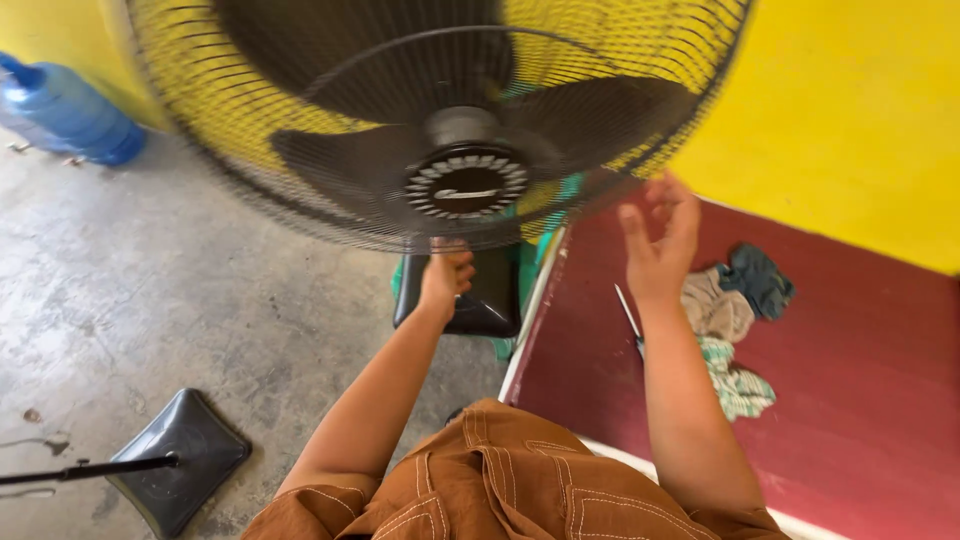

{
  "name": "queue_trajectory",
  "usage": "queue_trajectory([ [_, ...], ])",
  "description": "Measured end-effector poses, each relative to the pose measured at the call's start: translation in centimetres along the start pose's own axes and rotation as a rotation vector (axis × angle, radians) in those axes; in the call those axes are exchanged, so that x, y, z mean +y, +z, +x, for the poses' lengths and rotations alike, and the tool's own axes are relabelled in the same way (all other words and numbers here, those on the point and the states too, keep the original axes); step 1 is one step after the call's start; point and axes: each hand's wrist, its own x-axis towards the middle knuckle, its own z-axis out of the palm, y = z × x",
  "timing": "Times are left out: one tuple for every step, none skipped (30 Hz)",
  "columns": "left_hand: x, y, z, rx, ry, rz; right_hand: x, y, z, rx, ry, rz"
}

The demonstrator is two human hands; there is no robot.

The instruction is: The person uses a screwdriver to loosen and remove screws from the front and rear grilles of a standing fan. They detach the grilles, set them aside, and handle the fan head and base during the process.

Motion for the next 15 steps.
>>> queue_trajectory([
  [-0.8, 1.4, -0.6, -0.071, -0.071, 0.094, 1.1, -0.9, -0.7, -0.018, 0.073, -0.021],
  [-1.2, 2.7, -1.4, -0.142, -0.142, 0.189, 2.5, -1.5, -1.5, -0.035, 0.146, -0.041],
  [-1.6, 4.0, -2.1, -0.202, -0.167, 0.287, 4.2, -2.3, -2.6, -0.054, 0.222, -0.060],
  [-2.2, 5.2, -2.7, -0.262, -0.190, 0.385, 6.0, -3.2, -4.0, -0.100, 0.291, -0.125],
  [-2.5, 6.1, -3.3, -0.321, -0.211, 0.480, 7.8, -4.2, -5.4, -0.148, 0.358, -0.186],
  [-2.8, 7.2, -3.8, -0.325, -0.224, 0.481, 9.8, -5.1, -7.1, -0.197, 0.427, -0.246],
  [-3.4, 8.1, -4.1, -0.327, -0.240, 0.480, 11.8, -6.0, -9.0, -0.261, 0.477, -0.306],
  [-4.0, 8.9, -4.3, -0.328, -0.256, 0.479, 13.6, -6.9, -11.1, -0.326, 0.528, -0.365],
  [-4.5, 9.4, -4.4, -0.300, -0.235, 0.442, 15.3, -7.6, -13.2, -0.396, 0.576, -0.420],
  [-4.8, 9.6, -4.3, -0.272, -0.213, 0.406, 16.5, -8.4, -15.4, -0.417, 0.585, -0.463],
  [-4.9, 9.6, -4.0, -0.239, -0.186, 0.366, 17.5, -8.9, -17.4, -0.442, 0.588, -0.502],
  [-4.8, 9.4, -3.5, -0.234, -0.185, 0.381, 18.2, -9.4, -19.1, -0.466, 0.590, -0.541],
  [-4.8, 8.9, -3.2, -0.225, -0.188, 0.393, 18.5, -9.9, -20.7, -0.517, 0.576, -0.624],
  [-4.9, 8.2, -3.1, -0.215, -0.191, 0.405, 18.5, -10.3, -22.2, -0.568, 0.561, -0.706],
  [-4.8, 7.5, -3.0, -0.170, -0.210, 0.392, 18.5, -10.5, -23.2, -0.617, 0.536, -0.786],
])
